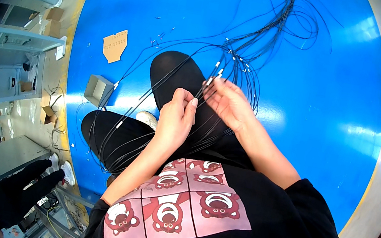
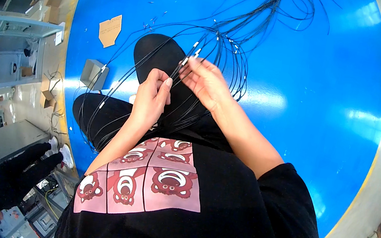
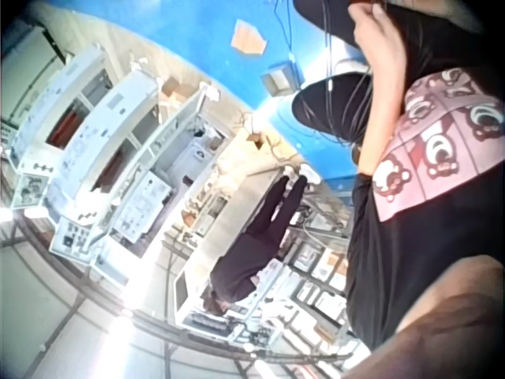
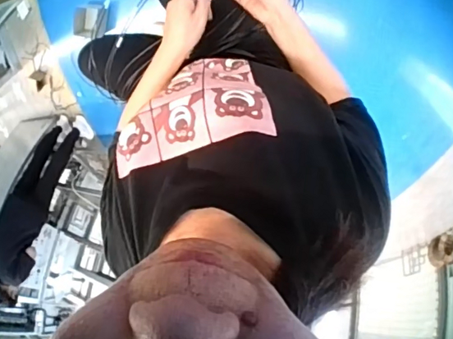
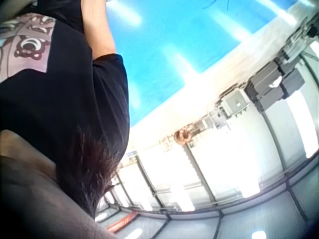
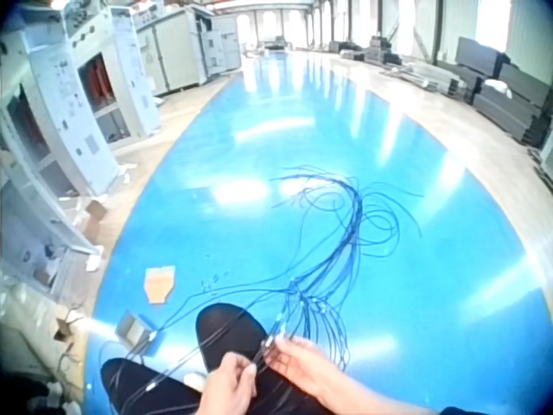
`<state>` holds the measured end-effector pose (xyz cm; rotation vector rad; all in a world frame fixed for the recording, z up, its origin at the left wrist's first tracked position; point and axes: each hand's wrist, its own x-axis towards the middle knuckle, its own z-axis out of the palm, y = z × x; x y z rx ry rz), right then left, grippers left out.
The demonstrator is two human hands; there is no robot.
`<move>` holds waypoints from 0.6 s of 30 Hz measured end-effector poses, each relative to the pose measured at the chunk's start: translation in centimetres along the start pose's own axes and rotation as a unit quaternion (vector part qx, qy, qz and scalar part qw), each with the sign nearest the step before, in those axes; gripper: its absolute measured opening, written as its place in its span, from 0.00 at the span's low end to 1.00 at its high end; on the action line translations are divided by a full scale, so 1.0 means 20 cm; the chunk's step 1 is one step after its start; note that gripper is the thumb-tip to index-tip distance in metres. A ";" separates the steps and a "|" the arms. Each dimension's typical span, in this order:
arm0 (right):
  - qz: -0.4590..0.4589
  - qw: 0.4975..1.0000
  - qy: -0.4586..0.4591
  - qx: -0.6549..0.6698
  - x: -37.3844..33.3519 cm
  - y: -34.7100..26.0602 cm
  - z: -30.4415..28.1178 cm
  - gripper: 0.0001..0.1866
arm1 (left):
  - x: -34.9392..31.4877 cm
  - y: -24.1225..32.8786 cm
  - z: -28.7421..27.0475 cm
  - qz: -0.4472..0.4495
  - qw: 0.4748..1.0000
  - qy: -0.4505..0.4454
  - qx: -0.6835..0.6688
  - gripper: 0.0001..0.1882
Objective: The person sits on the floor and repeatedly gathers, aligns, and separates a bundle of black wires with white connectors. They adjust the bundle in their hands, occasionally lifting and repositioning the wires to maintain alignment.
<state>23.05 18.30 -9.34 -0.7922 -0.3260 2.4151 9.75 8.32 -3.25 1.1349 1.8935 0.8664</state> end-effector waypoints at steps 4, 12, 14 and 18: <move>0.043 0.998 0.006 -0.034 -0.04 0.05 0.00 0.05 | 0.00 0.00 0.01 -0.017 0.999 -0.019 -0.020 0.07; 0.008 0.997 0.054 0.049 -0.02 0.07 0.04 0.10 | -0.01 0.05 0.02 -0.023 0.999 -0.016 -0.029 0.08; 0.039 0.998 -0.005 0.047 -0.07 0.06 0.09 0.11 | 0.00 0.03 0.03 -0.014 1.000 -0.019 -0.015 0.08; 0.021 0.997 0.064 0.045 -0.03 0.05 0.09 0.15 | -0.01 0.05 0.03 -0.014 0.999 -0.032 0.000 0.07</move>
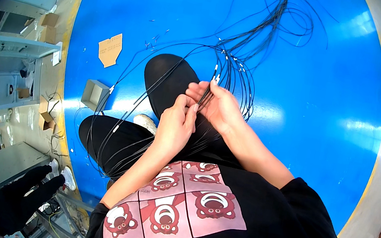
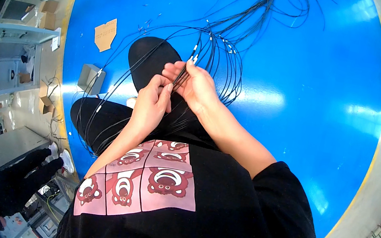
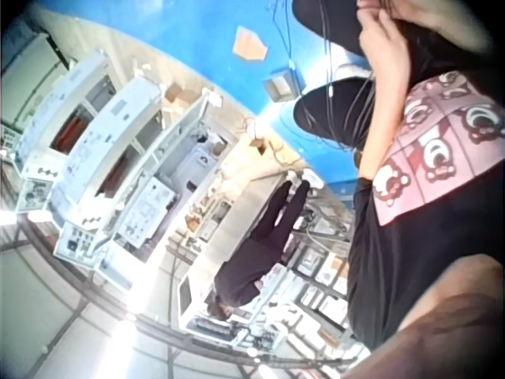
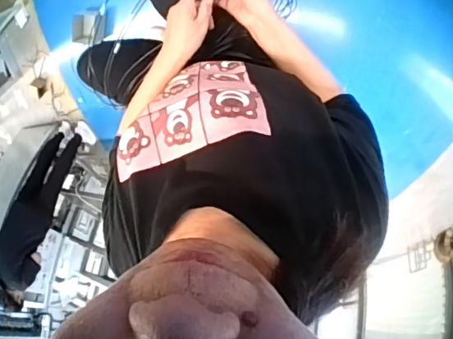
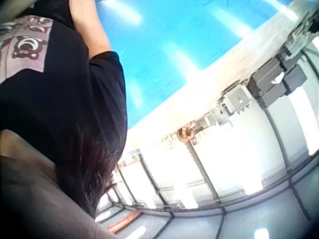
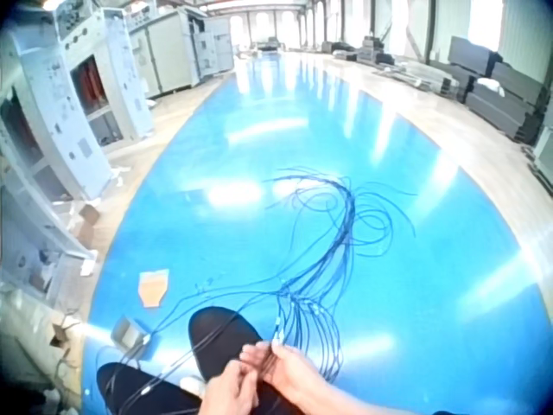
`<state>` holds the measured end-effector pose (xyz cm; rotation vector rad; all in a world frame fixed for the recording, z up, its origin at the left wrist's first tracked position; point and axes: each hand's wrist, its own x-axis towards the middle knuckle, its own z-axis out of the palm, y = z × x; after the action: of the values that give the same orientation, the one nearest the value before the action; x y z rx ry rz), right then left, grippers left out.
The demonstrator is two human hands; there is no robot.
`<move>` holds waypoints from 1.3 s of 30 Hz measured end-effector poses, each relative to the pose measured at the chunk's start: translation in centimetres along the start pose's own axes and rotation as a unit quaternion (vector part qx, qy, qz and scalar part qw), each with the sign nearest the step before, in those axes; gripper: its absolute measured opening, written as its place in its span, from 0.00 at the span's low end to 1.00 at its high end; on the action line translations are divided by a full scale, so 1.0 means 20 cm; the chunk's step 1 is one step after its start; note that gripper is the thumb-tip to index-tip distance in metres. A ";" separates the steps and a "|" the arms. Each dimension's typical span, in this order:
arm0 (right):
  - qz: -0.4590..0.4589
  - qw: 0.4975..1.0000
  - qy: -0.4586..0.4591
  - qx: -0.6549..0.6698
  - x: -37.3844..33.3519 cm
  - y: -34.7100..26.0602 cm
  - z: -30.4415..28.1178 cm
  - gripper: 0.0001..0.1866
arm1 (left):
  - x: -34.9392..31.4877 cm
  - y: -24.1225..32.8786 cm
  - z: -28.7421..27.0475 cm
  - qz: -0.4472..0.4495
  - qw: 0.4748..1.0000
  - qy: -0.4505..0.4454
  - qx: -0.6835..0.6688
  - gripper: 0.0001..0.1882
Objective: The person sits on the floor and repeatedly gathers, aligns, and separates a bundle of black wires with white connectors. They adjust the bundle in their hands, occasionally lifting and repositioning the wires to maintain alignment.
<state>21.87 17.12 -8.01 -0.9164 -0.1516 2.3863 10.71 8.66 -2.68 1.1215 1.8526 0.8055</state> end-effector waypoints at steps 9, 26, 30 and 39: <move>-0.024 0.985 0.158 0.070 0.42 -0.16 -0.17 0.15 | -0.06 -0.01 0.05 0.003 0.998 -0.021 0.055 0.07; 0.003 0.999 -0.001 -0.048 1.03 -0.36 -0.52 0.05 | -0.15 -0.08 0.02 0.009 0.994 -0.063 0.090 0.07; 0.068 0.966 0.177 -0.177 0.92 -0.42 -0.59 0.11 | -0.17 -0.06 -0.11 0.209 0.968 0.006 0.138 0.07; -0.201 0.468 0.171 -0.844 0.58 -0.32 -0.21 0.28 | -0.31 -0.68 -1.02 -0.049 0.928 0.248 0.274 0.14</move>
<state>20.61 28.54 -16.00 -1.6721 -2.4593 0.7796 -10.80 -4.64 -2.52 1.2131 2.6505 0.5517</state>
